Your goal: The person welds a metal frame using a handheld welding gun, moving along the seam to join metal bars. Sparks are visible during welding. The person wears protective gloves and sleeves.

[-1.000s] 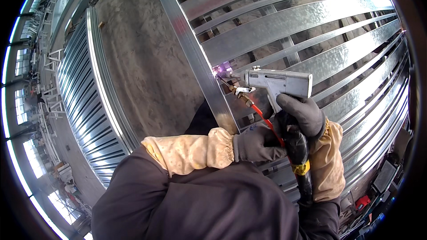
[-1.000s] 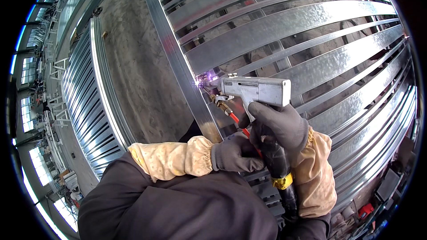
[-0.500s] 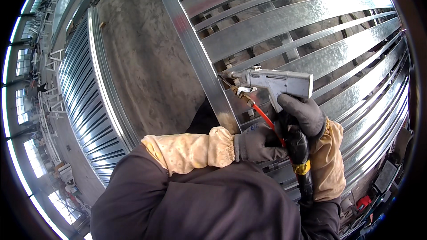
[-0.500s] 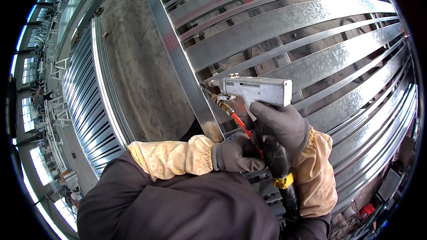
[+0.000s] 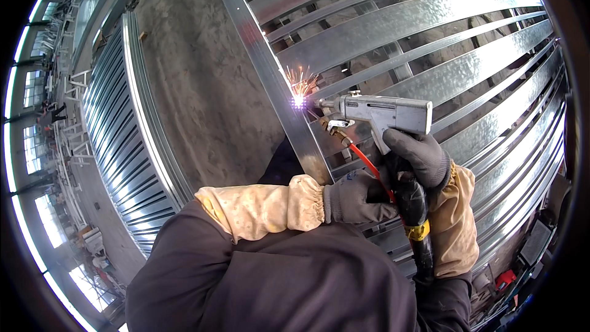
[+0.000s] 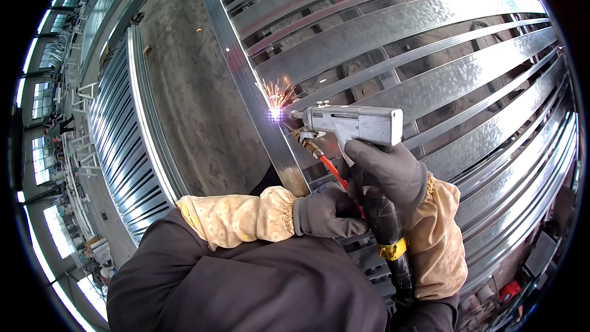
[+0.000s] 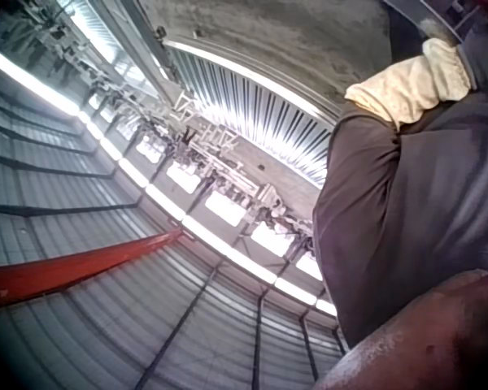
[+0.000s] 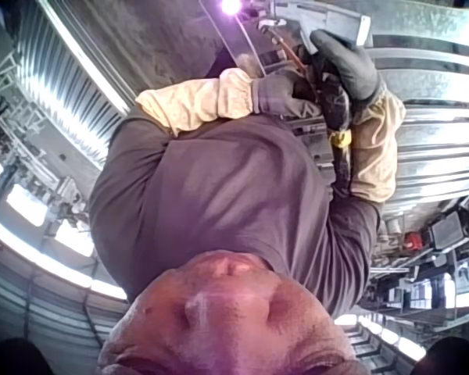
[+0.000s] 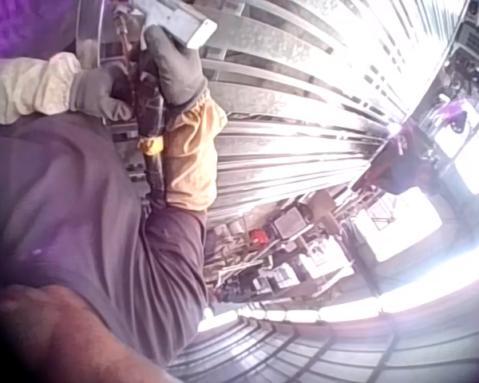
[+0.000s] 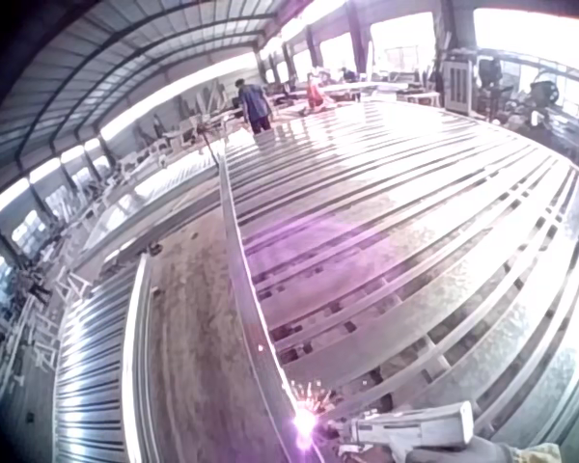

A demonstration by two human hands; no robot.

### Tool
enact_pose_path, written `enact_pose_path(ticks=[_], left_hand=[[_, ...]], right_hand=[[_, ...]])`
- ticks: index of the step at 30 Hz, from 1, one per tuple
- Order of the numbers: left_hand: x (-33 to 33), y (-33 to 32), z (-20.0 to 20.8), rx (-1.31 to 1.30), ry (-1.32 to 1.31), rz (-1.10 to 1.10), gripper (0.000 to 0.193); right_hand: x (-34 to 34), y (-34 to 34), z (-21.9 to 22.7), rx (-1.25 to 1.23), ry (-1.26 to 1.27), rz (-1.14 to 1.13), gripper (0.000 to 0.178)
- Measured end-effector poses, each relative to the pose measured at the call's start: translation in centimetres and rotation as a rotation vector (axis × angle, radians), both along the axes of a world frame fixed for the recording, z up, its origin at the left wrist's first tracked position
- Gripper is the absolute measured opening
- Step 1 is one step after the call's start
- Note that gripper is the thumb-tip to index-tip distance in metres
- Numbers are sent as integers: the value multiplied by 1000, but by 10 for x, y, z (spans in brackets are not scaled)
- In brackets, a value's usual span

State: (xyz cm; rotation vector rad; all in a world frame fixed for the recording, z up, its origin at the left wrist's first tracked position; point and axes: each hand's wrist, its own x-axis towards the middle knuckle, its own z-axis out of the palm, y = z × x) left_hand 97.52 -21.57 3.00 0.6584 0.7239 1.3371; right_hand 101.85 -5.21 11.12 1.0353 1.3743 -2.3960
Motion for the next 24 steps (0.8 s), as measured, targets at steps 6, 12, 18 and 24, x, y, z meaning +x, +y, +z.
enact_pose_path(ticks=[6, 12, 18, 24], left_hand=[[5, 0, -3, -19, -102, 54, 34], [6, 0, -3, -35, -103, 28, 32], [0, 6, -4, 5, 46, -42, 45], [5, 7, -7, -19, 29, -67, 45]], right_hand=[[3, 4, -4, -77, -35, -16, 37], [5, 3, -5, -6, -10, 24, 29], [7, 6, -5, -42, -34, 5, 29], [10, 8, -7, -11, -25, 19, 29]])
